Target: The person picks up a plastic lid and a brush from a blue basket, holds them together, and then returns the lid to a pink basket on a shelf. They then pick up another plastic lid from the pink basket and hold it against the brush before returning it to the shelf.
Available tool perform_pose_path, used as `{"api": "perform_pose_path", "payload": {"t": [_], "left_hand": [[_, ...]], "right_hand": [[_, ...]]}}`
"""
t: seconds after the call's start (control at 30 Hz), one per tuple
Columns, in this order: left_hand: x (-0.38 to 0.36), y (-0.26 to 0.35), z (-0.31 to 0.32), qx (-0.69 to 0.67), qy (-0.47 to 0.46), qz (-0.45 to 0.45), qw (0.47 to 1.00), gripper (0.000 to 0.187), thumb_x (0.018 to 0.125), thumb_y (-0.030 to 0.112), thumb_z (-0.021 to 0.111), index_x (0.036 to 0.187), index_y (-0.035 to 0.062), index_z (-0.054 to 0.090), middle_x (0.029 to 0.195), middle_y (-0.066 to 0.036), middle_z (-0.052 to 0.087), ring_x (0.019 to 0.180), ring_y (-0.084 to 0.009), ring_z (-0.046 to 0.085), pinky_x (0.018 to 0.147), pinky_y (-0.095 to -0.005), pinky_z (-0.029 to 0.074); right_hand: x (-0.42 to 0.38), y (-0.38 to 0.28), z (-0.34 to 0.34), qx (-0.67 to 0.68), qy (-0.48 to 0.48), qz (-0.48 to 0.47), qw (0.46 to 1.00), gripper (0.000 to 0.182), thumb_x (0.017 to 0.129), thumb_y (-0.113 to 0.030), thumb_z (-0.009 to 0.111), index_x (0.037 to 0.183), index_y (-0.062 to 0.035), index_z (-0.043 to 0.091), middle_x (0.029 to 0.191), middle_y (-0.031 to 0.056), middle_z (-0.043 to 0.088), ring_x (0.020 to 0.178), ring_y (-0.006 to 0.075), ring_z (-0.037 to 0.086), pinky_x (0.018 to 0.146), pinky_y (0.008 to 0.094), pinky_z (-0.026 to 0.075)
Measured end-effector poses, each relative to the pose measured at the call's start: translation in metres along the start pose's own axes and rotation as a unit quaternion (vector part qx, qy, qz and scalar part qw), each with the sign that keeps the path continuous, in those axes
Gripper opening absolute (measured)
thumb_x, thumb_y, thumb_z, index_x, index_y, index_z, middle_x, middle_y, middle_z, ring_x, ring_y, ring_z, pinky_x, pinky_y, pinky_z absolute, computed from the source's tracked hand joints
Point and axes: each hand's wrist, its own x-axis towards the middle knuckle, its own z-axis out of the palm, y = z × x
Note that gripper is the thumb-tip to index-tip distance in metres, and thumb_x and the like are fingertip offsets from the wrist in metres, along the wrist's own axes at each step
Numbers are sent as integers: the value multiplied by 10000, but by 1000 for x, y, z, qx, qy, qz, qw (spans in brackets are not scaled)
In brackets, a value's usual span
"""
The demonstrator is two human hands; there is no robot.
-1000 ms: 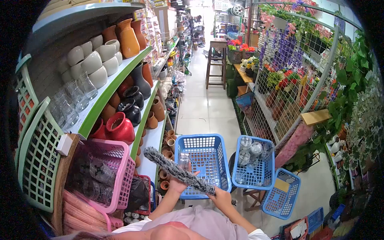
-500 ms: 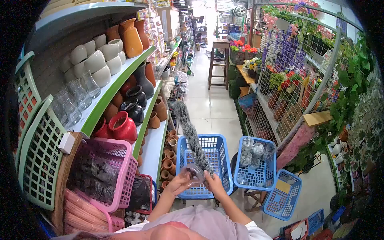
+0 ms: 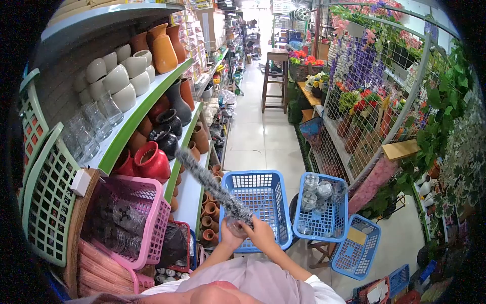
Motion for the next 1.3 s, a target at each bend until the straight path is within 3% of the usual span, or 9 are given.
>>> {"api": "perform_pose_path", "payload": {"t": [0.03, 0.27, 0.43, 0.53, 0.8, 0.9, 1.07, 1.13, 1.3], "left_hand": [[10, 3, -3, -13, -34, 5, 999, 503, 827, 470, 357, 1148, 130, 542, 1123, -79, 588, 1021, -279, 558, 878, -467, 440], [19, 13, 17, -40, -64, -17, 997, 576, 837, 502, 292, 1210, 125, 516, 1227, -104, 534, 1119, -326, 486, 939, -534, 373], [25, 25, 28, -54, -144, -31, 988, 723, 749, 610, 464, 1239, 78, 480, 1324, -184, 435, 1232, -365, 394, 992, -569, 316], [32, 28, 25, -63, -54, -40, 996, 710, 756, 593, 475, 1231, 66, 482, 1294, -215, 452, 1229, -409, 380, 1007, -574, 301], [32, 28, 23, -103, -111, -64, 986, 734, 783, 565, 431, 1212, -28, 487, 1387, -249, 336, 1237, -455, 357, 1042, -588, 243], [31, 29, 10, -54, -117, -97, 987, 634, 825, 512, 455, 1236, 30, 493, 1381, -220, 364, 1228, -416, 389, 1035, -582, 258], [23, 29, 4, -12, -158, -90, 983, 624, 804, 488, 565, 1277, 92, 474, 1394, -157, 378, 1262, -348, 376, 1046, -566, 245], [24, 30, -2, -10, -161, -75, 984, 639, 776, 423, 634, 1292, 91, 455, 1407, -147, 363, 1277, -331, 359, 1057, -546, 240], [26, 25, -3, 75, -124, -74, 987, 605, 745, 193, 637, 1286, 24, 425, 1345, -179, 427, 1225, -295, 435, 1040, -470, 324]], "right_hand": [[-3, 1, -1, -26, 16, -15, 999, 410, 839, -439, 562, 825, -32, 511, 677, 212, 596, 649, 402, 586, 559, 481, 440], [0, 33, 9, -83, 118, 24, 989, 388, 843, -413, 572, 840, -28, 519, 681, 204, 602, 656, 406, 589, 560, 484, 444], [-16, 39, 1, -60, 76, -87, 991, 336, 834, -366, 604, 861, -34, 562, 658, 188, 600, 624, 381, 596, 542, 471, 436], [-10, 53, 4, -49, 63, 66, 995, 325, 829, -365, 600, 902, -51, 561, 729, 194, 619, 660, 386, 601, 555, 476, 450], [-31, 55, -2, -48, 17, -42, 998, 325, 834, -359, 593, 960, -60, 584, 684, 200, 608, 660, 389, 599, 580, 470, 451], [-19, 63, 3, -14, 86, 83, 993, 327, 838, -339, 586, 926, -24, 571, 678, 205, 608, 666, 411, 594, 584, 481, 445], [-29, 56, 11, -6, 78, 41, 996, 342, 839, -356, 589, 879, -19, 554, 688, 217, 604, 679, 418, 587, 595, 480, 447], [-33, 48, 2, 18, -6, 16, 1000, 361, 837, -375, 594, 897, -21, 556, 694, 218, 603, 690, 417, 585, 603, 476, 447], [-12, 66, 2, 8, 58, 97, 994, 416, 845, -415, 582, 950, -13, 597, 682, 220, 609, 655, 369, 612, 576, 421, 456]]}}
